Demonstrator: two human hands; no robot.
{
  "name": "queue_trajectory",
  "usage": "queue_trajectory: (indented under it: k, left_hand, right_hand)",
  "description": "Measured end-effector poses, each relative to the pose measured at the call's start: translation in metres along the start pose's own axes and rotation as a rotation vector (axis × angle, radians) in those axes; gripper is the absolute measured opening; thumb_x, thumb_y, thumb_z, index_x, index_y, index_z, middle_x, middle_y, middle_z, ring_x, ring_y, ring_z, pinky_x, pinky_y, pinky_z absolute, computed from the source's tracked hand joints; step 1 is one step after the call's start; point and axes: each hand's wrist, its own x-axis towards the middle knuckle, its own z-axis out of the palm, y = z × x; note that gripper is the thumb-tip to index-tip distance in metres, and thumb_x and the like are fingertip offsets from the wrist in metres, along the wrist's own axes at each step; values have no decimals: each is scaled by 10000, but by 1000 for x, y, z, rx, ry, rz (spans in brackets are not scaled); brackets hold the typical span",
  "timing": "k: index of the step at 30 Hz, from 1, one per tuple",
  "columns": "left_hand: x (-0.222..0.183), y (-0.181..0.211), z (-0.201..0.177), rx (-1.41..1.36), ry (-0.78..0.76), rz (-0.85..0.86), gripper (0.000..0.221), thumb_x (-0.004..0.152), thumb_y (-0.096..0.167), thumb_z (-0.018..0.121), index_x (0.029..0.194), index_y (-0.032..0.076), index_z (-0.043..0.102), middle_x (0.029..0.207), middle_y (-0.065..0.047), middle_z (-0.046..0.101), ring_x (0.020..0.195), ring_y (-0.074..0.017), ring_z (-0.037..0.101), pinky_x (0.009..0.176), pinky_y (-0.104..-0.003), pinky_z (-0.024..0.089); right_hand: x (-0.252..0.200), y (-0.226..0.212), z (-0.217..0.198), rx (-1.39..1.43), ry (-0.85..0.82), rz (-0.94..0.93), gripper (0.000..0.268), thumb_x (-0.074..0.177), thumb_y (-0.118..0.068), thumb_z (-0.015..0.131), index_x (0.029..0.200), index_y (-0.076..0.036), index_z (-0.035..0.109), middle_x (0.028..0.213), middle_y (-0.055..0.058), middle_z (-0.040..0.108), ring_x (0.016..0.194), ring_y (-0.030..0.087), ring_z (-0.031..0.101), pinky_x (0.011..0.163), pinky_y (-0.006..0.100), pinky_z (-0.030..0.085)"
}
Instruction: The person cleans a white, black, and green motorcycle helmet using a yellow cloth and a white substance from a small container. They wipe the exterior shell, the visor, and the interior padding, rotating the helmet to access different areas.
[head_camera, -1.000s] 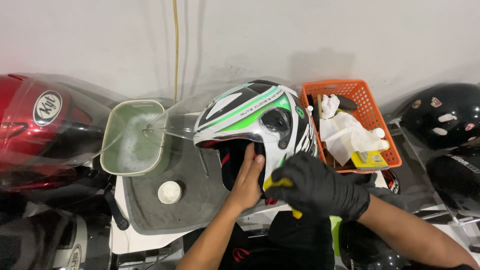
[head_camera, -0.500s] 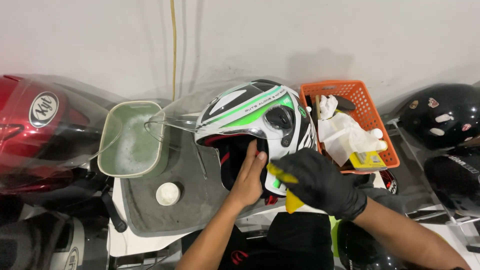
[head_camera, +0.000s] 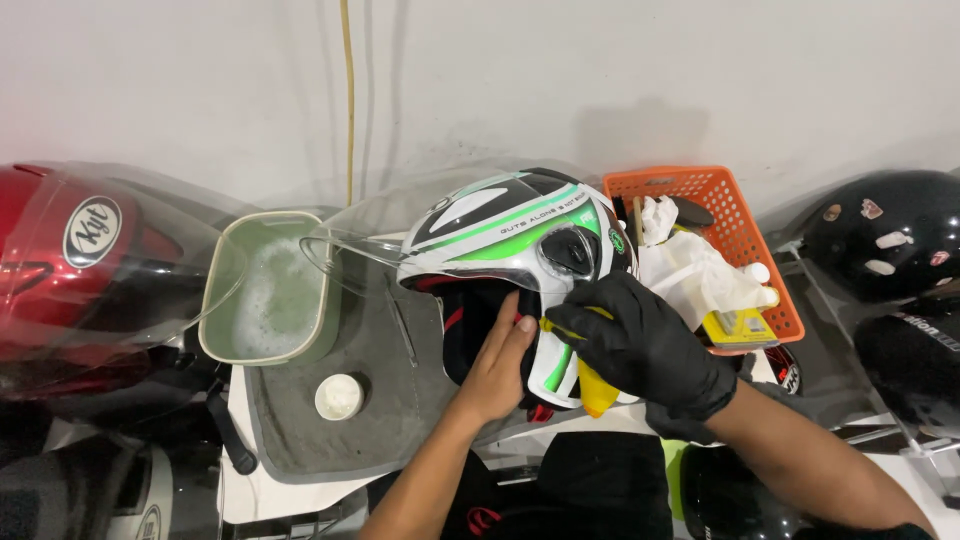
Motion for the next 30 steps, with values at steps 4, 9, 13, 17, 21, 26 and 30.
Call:
queue_trajectory:
  k: [4,9,13,17,21,26,30]
  left_hand:
    - [-2,-21,-7,-13,-2,31,535,1126,217,377,1555,-93,297,1555,-254,384,1463,-280,310,1245,-499,174]
    - [-2,-15,-7,-20,-35,-1,491,1116,214,360,1552,-13,359,1523,-228,455,1447,-253,371,1243,-460,217]
    - [0,4,-4,-15,45,-175,614,1031,268,387,1522,-90,306,1493,-237,505,1285,-270,549,1084,-342,428]
    - [-1,0,-5,6,-61,-13,501,1112,205,364,1558,-24,347,1546,-226,423,1467,-242,331,1248,-450,203]
    - [-5,-27,-13,-1,-63,-23,533,1115,238,380,1552,-63,328,1562,-261,398,1471,-270,323,1249,-484,191]
    - [-5,13,-10,-26,-80,-50,618,1112,295,416,1568,-94,265,1599,-317,296,1504,-349,249,1254,-506,130]
    - [-7,21,-12,-156,-34,-7,746,1074,326,533,1614,-44,175,1671,-254,161,1534,-299,129,1260,-472,70]
  right_hand:
    - [5,-42,-12,349,-179,462,330,880,-337,729,1137,-130,743,990,109,716,889,337,723,720,419,604]
    - [-1,-22,-6,12,-53,237,352,919,-331,705,1210,-132,713,1065,135,670,857,376,676,662,446,562]
    - [18,-41,-20,26,-257,-63,381,770,-127,726,1148,-80,726,1046,65,634,879,266,603,752,379,520]
    - [23,-42,-24,309,-263,535,340,851,-310,767,1091,-72,723,1011,193,710,926,431,693,772,487,581]
    - [-3,-31,-14,413,-119,139,197,878,-229,760,1014,-89,784,1113,138,701,939,369,726,788,394,605]
    - [-5,-41,-16,710,168,689,186,849,-103,754,1011,-13,772,1054,125,696,940,278,715,866,372,571]
    - [-36,-17,30,565,307,577,181,834,-32,802,1011,1,776,1050,129,705,1037,302,723,933,345,563]
